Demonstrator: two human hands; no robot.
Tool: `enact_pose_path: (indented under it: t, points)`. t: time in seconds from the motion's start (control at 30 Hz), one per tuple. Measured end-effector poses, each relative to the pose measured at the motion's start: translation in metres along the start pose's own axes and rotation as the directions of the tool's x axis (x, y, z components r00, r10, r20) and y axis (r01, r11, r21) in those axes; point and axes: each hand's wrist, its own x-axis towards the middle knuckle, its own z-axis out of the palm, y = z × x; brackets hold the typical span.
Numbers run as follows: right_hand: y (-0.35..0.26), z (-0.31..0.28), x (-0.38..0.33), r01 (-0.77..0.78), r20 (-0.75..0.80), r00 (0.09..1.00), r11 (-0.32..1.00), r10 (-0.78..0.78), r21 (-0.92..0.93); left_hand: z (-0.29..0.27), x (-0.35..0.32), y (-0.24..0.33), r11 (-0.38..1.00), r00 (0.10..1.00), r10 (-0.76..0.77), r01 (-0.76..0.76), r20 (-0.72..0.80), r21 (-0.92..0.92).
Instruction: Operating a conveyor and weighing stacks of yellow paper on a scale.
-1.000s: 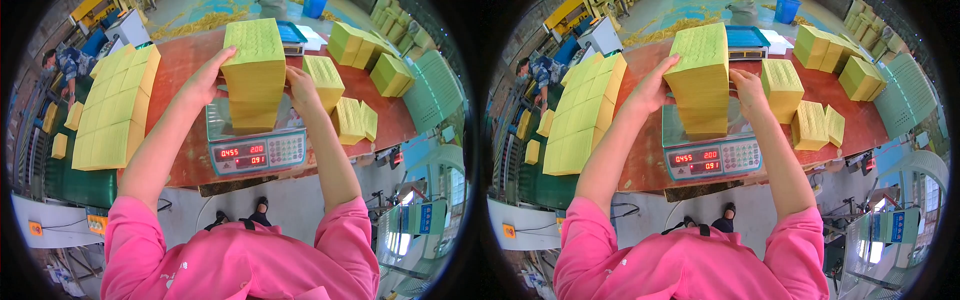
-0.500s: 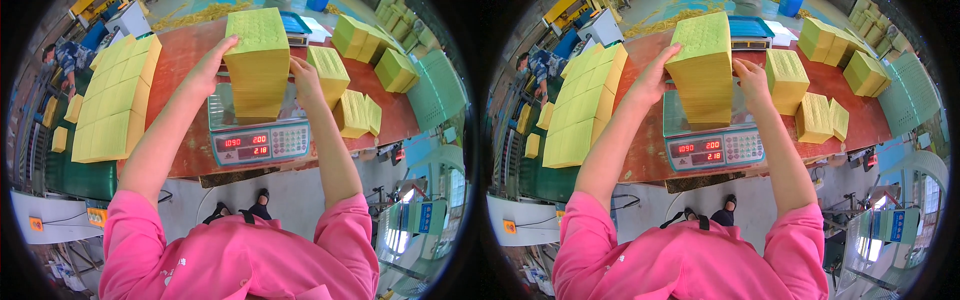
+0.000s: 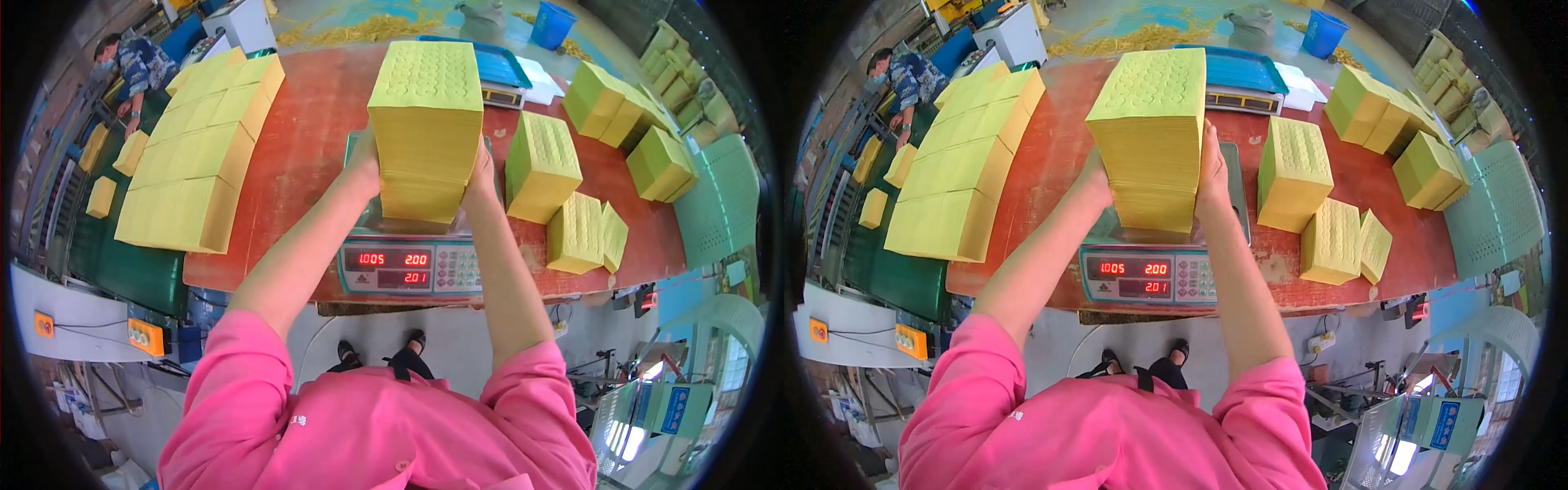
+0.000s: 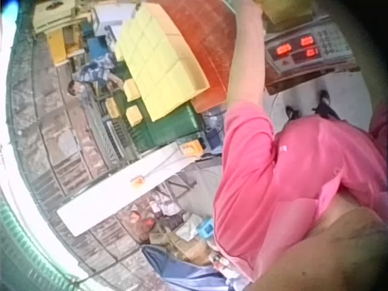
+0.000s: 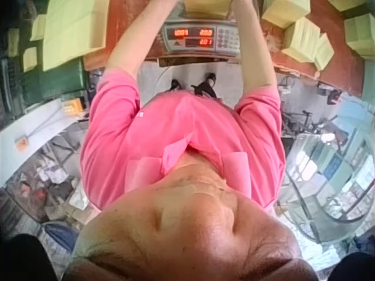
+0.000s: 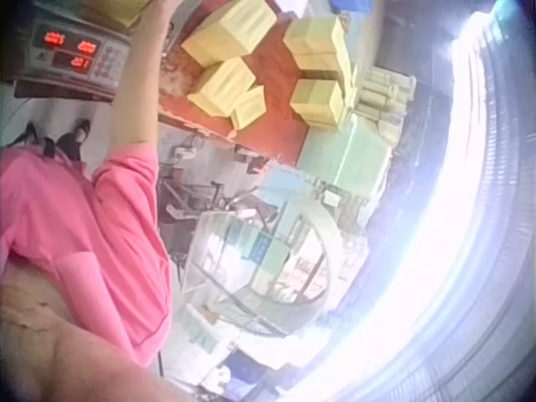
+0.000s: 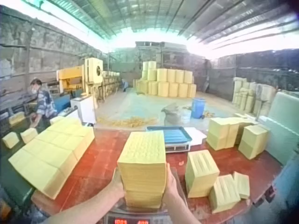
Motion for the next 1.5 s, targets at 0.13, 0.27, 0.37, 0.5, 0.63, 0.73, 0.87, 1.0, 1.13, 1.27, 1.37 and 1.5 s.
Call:
enact_pose_path:
  t: [0.13, 0.27, 0.37, 0.5, 0.63, 0.73, 0.87, 1.0, 1.13, 1.27, 1.37, 1.5]
  points:
    - [-0.018, 0.011, 0.014, -0.087, 0.093, 0.991, 0.99, 0.097, -0.108, 0.015, -0.008, 0.01, 0.975, 0.996, -0.033, 0.013, -0.086, -0.222]
    - [-0.019, 0.006, 0.029, -0.12, 0.183, 0.974, 0.989, 0.135, -0.09, 0.026, -0.006, 0.007, 0.966, 0.981, -0.024, -0.026, -0.191, -0.256]
    - [-0.022, 0.0, 0.024, -0.103, 0.167, 0.978, 0.982, 0.129, -0.158, 0.024, -0.006, 0.003, 0.96, 0.979, 0.04, -0.093, -0.198, -0.266]
    - [-0.033, -0.019, -0.021, 0.097, 0.284, 0.959, 0.931, 0.007, -0.352, 0.013, -0.029, -0.006, 0.993, 0.938, 0.085, -0.108, -0.336, -0.051]
    - [-0.059, -0.067, -0.09, 0.065, 0.23, 0.973, 0.946, 0.01, -0.318, -0.02, -0.094, -0.013, 0.963, 0.929, 0.257, -0.223, -0.267, 0.151]
    - [-0.064, -0.106, -0.134, -0.012, 0.13, 0.991, 0.972, 0.044, -0.233, -0.05, -0.162, 0.003, 0.976, 0.967, 0.171, -0.14, -0.188, 0.168]
    - [-0.047, -0.119, -0.189, -0.137, -0.009, 0.99, 0.981, 0.137, -0.138, -0.102, -0.234, -0.002, 0.981, 0.935, 0.101, -0.037, -0.341, 0.189]
    - [-0.017, -0.111, -0.217, -0.179, -0.068, 0.982, 0.984, 0.178, -0.005, -0.12, -0.259, -0.01, 0.995, 0.871, 0.009, 0.04, -0.49, 0.089]
    - [-0.007, -0.082, -0.231, -0.114, -0.045, 0.992, 0.992, 0.116, 0.063, -0.103, -0.259, -0.002, 0.995, 0.933, -0.01, 0.044, -0.361, 0.086]
    - [-0.005, -0.072, -0.245, -0.055, -0.048, 0.997, 0.997, 0.058, 0.045, -0.093, -0.257, 0.004, 0.993, 0.969, 0.001, 0.028, -0.245, 0.113]
    - [-0.001, -0.078, -0.256, -0.055, -0.079, 0.995, 0.998, 0.058, 0.043, -0.096, -0.257, 0.004, 0.993, 0.975, -0.005, 0.03, -0.223, 0.111]
    - [0.002, -0.087, -0.268, -0.068, -0.15, 0.986, 0.996, 0.076, 0.055, -0.101, -0.255, 0.001, 0.991, 0.976, -0.039, 0.067, -0.216, 0.12]
